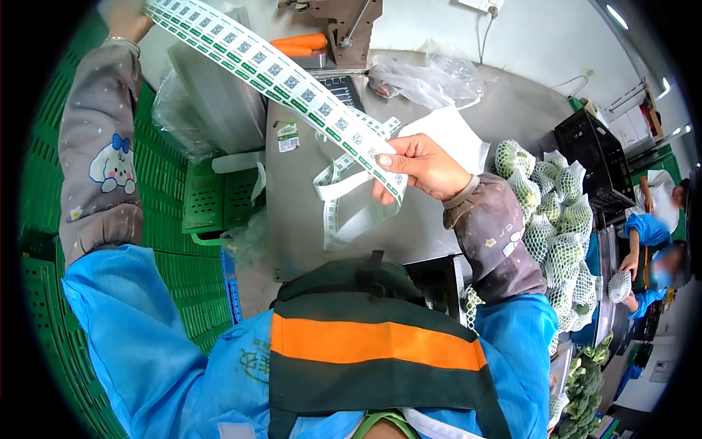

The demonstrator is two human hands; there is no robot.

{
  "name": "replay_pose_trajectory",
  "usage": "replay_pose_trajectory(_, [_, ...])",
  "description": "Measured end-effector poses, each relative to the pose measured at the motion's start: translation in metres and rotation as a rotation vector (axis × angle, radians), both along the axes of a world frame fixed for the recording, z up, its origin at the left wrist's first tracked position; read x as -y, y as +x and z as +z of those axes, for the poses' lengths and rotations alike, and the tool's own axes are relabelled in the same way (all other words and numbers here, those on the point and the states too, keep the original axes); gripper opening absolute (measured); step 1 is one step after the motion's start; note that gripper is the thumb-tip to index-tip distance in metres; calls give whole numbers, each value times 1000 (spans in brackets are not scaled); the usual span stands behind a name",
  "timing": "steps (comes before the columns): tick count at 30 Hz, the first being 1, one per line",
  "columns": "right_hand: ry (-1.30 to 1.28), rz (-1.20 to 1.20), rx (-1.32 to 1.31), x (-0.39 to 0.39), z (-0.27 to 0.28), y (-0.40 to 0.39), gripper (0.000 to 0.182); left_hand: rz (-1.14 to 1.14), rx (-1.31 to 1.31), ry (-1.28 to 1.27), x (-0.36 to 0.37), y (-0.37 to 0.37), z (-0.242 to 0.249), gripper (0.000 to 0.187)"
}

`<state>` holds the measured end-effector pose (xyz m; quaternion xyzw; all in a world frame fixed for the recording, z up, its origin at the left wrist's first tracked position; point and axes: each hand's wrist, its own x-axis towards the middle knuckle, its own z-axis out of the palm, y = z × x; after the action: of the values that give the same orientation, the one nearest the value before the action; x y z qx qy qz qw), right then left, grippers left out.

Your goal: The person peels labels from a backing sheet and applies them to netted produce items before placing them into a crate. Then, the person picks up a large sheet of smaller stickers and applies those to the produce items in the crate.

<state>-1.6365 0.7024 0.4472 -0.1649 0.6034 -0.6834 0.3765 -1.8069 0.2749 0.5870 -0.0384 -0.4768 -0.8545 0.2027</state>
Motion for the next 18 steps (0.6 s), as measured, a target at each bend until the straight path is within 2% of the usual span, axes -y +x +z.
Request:
replay_pose_trajectory(2, [9,24,0,-1,0,-1,29,112,56,56,-4,2,-4,38])
replay_pose_trajectory(3, [8,25,-2,0,0,0,28,-3,91,-80,51,-41,-19,39])
replay_pose_trajectory(7, [19,53,12,-1,-2,1,27,121,222,-73,9,-9,-31,39])
replay_pose_trajectory(9, [-17,8,118,-1,0,3,26,383,277,-1074,50,-46,-69,56])
replay_pose_trajectory(10, [-33,-13,171,-2,1,3,26,781,311,-1688,49,-52,-76,65])
replay_pose_trajectory(11, [-74,-21,206,-4,1,3,26,771,155,-1991,11,-26,-66,76])
replay_pose_trajectory(12, [-116,-31,242,-6,0,2,25,612,-339,-1814,-11,-12,-77,76])
replay_pose_trajectory(13, [-157,-39,281,-7,-1,2,25,249,-477,-1678,-74,41,-63,74])
replay_pose_trajectory(14, [-153,-50,293,-7,-1,1,25,-132,-509,-1525,-112,76,-62,79])
replay_pose_trajectory(15, [-149,-59,305,-7,0,1,25,-359,-665,-1528,-143,99,-59,86])
replay_pose_trajectory(16, [-146,-70,316,-6,1,1,24,-442,-853,-1544,-164,122,-60,87])
replay_pose_trajectory(18, [-130,-108,315,-3,4,3,24,-513,-837,-1614,-195,158,-76,79])
